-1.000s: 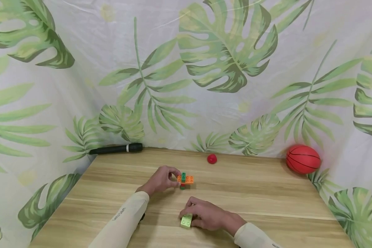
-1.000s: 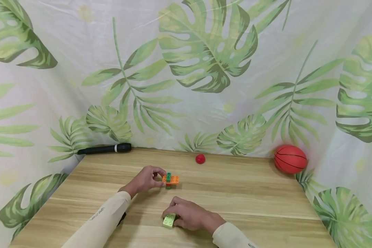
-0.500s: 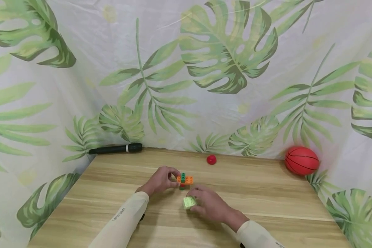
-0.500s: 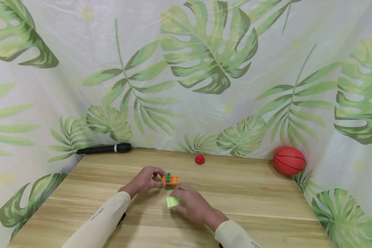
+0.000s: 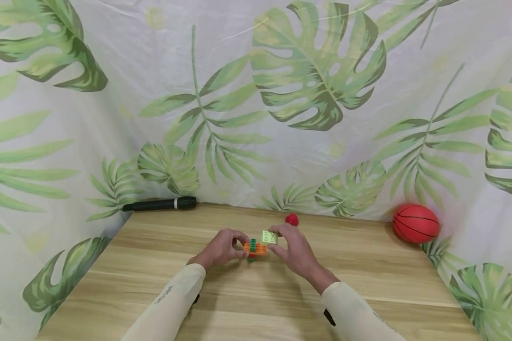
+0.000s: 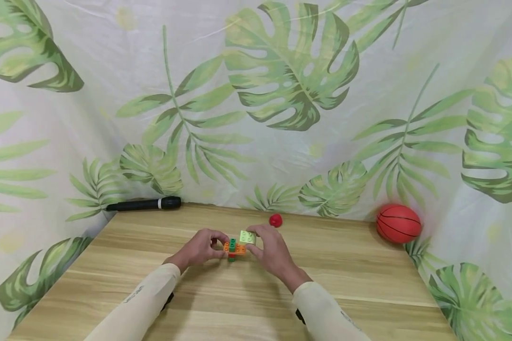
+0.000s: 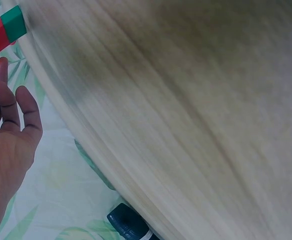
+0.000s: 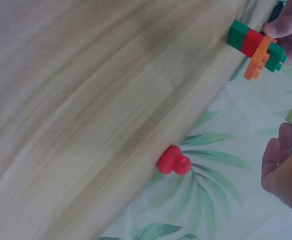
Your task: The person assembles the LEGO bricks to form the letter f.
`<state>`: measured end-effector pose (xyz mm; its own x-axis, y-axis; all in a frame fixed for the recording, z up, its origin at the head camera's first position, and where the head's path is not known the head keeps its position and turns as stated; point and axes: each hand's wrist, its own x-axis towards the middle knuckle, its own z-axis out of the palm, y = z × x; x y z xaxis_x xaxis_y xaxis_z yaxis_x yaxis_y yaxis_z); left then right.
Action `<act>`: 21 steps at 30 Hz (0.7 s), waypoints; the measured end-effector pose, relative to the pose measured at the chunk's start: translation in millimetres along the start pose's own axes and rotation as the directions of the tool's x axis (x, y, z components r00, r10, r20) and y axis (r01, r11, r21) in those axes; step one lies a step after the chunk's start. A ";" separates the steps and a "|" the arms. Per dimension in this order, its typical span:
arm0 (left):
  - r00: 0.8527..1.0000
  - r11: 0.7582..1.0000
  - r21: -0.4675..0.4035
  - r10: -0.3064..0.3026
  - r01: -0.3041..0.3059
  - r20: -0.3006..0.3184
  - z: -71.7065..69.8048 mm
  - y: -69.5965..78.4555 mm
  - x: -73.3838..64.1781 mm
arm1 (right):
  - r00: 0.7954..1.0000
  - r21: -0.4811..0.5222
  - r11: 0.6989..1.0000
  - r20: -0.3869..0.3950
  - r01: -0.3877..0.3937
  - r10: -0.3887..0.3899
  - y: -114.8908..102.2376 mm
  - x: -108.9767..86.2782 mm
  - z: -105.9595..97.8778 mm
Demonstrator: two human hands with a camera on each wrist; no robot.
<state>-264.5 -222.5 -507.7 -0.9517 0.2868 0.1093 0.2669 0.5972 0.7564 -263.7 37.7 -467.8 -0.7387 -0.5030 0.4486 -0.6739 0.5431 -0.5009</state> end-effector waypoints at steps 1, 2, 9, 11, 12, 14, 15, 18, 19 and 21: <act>1.000 1.000 0.000 0.003 -0.003 0.000 -0.3 -0.3 -0.2 | 1.000 0.006 1.000 -0.004 -0.005 0.005 1.0 1.9 1.7; 1.000 1.000 0.001 0.004 -0.004 0.001 -0.5 -0.7 -0.4 | 1.000 0.019 1.000 0.000 -0.019 0.019 2.1 3.4 3.5; 1.000 1.000 0.004 0.013 -0.013 0.004 1.3 -0.5 -0.1 | 0.998 0.077 0.995 0.027 -0.063 0.061 11.2 5.0 19.1; 1.000 1.000 0.000 0.014 -0.014 0.005 1.3 0.4 -0.5 | 0.997 0.080 0.995 0.042 -0.061 0.058 11.5 5.5 22.2; 1.000 1.000 -0.002 0.011 -0.011 0.005 1.1 0.9 -1.0 | 0.997 0.080 0.995 0.049 -0.056 0.052 11.2 6.1 23.4; 1.000 1.000 -0.002 0.010 -0.010 0.003 0.4 1.1 -1.9 | 0.997 0.082 0.995 0.062 -0.051 0.046 9.5 7.7 24.8; 1.000 1.000 -0.001 0.009 -0.009 0.002 0.1 1.1 -2.1 | 0.997 0.084 0.995 0.065 -0.049 0.044 8.7 8.4 25.1; 1.000 1.000 -0.004 0.013 -0.013 0.000 -0.5 0.5 -2.2 | 0.996 0.104 0.993 0.076 -0.056 0.048 7.9 10.5 25.7; 1.000 1.000 -0.004 0.015 -0.015 0.001 -0.5 0.3 -2.1 | 0.995 0.109 0.992 0.079 -0.061 0.053 8.1 11.2 25.9; 1.000 1.000 -0.005 0.020 -0.020 0.003 -0.5 -0.4 -1.8 | 0.994 0.115 0.991 0.086 -0.074 0.065 8.8 12.2 26.4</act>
<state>-262.9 -223.6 -507.9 -0.9458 0.3006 0.1225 0.2849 0.5878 0.7572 -278.4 18.7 -486.3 -0.7773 -0.5226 0.3502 -0.6117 0.4980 -0.6147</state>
